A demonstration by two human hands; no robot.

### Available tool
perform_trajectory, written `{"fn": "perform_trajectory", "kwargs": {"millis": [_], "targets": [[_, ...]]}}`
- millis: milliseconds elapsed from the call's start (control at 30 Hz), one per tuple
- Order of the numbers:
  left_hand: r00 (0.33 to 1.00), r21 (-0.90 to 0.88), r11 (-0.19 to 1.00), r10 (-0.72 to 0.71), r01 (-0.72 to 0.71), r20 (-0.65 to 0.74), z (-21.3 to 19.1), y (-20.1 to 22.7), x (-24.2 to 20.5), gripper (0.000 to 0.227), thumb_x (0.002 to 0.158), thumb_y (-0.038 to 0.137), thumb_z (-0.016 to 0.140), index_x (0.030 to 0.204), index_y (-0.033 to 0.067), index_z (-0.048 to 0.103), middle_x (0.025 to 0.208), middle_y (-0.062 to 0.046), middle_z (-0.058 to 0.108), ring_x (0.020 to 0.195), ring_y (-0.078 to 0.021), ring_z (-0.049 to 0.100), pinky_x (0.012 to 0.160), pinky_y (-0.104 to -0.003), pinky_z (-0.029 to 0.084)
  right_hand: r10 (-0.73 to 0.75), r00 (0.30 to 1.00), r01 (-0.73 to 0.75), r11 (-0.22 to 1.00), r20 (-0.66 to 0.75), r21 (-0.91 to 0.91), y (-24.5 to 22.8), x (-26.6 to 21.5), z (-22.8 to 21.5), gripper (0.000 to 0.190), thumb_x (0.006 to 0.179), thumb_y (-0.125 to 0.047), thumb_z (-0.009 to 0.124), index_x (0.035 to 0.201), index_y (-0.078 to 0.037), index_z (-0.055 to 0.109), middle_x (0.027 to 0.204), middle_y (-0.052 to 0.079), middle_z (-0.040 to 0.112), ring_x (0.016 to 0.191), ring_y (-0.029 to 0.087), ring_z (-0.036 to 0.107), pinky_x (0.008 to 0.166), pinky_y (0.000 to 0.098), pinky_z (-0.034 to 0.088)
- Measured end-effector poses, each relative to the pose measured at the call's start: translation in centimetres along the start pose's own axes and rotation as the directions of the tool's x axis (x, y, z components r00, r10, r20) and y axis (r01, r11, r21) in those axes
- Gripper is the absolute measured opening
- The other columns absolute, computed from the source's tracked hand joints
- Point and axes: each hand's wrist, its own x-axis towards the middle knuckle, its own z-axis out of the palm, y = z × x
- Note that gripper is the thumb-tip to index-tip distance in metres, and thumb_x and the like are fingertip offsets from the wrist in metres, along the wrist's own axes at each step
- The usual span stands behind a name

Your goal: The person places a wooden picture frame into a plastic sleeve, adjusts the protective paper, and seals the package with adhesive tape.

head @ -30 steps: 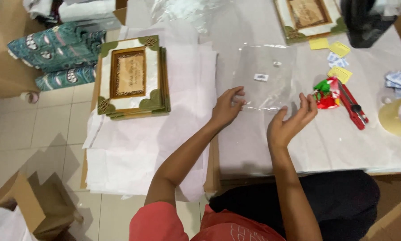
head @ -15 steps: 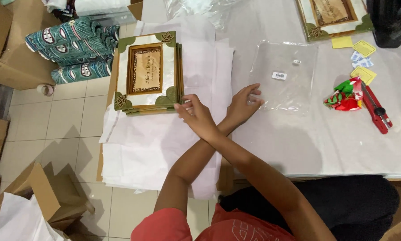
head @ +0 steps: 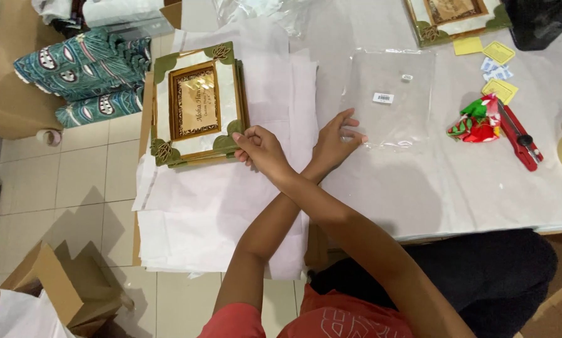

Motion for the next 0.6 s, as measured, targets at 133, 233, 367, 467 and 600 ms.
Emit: {"fn": "perform_trajectory", "kwargs": {"millis": [133,233,367,467,600], "targets": [[1.000,-0.036,0.999,-0.008,0.008,0.005,0.2,-0.5,0.4,0.093,0.082,0.012,0.086,0.155,-0.0064,0.032,0.130,-0.025,0.057,0.112,-0.0303,0.069,0.090,-0.038,0.063,-0.015,1.000,0.015,1.000,-0.008,0.024,0.0,-0.8,-1.7,0.035,0.100,-0.028,0.067,0.109,0.005,0.059,0.075,0.013,0.069,0.062,0.011,0.067,0.051,0.0190,0.057],[1.000,-0.057,0.998,-0.016,0.016,0.007,0.3,-1.3,0.9,0.098,0.078,0.008,0.089,0.155,-0.0068,0.031,0.132,-0.027,0.055,0.113,-0.0320,0.068,0.092,-0.039,0.063,-0.063,0.997,0.065,0.997,-0.048,0.037,-0.1,-2.0,-3.8,0.031,0.100,-0.028,0.069,0.103,0.001,0.061,0.072,0.012,0.067,0.060,0.012,0.065,0.049,0.0211,0.055],[1.000,-0.135,0.991,-0.010,0.007,-0.022,1.0,-4.9,2.4,0.092,0.083,0.005,0.086,0.157,-0.0012,0.031,0.131,-0.024,0.057,0.112,-0.0304,0.069,0.093,-0.037,0.063,-0.061,0.993,0.067,0.996,-0.099,0.061,0.3,-4.8,-8.3,0.027,0.098,-0.027,0.073,0.104,-0.003,0.062,0.069,0.011,0.065,0.058,0.012,0.064,0.050,0.0211,0.054],[0.998,-0.156,0.987,0.019,-0.028,-0.061,1.1,-6.5,3.0,0.082,0.088,0.001,0.079,0.156,0.0009,0.034,0.127,-0.024,0.059,0.109,-0.0305,0.068,0.091,-0.038,0.062,-0.029,0.978,0.053,0.992,-0.208,0.113,-1.5,-9.3,-10.4,0.025,0.096,-0.024,0.074,0.106,-0.005,0.061,0.072,0.009,0.063,0.058,0.012,0.063,0.048,0.0212,0.052],[0.759,-0.786,0.339,0.242,0.517,0.604,-5.1,-8.4,4.8,0.065,0.094,0.045,0.071,0.150,0.0189,0.051,0.137,-0.028,0.061,0.126,-0.0520,0.059,0.104,-0.067,0.051,-0.030,0.914,0.125,0.970,-0.405,0.211,-4.0,-15.9,-13.7,0.027,0.096,-0.020,0.070,0.114,-0.003,0.057,0.082,0.007,0.057,0.064,0.013,0.059,0.058,0.0244,0.053]]}}
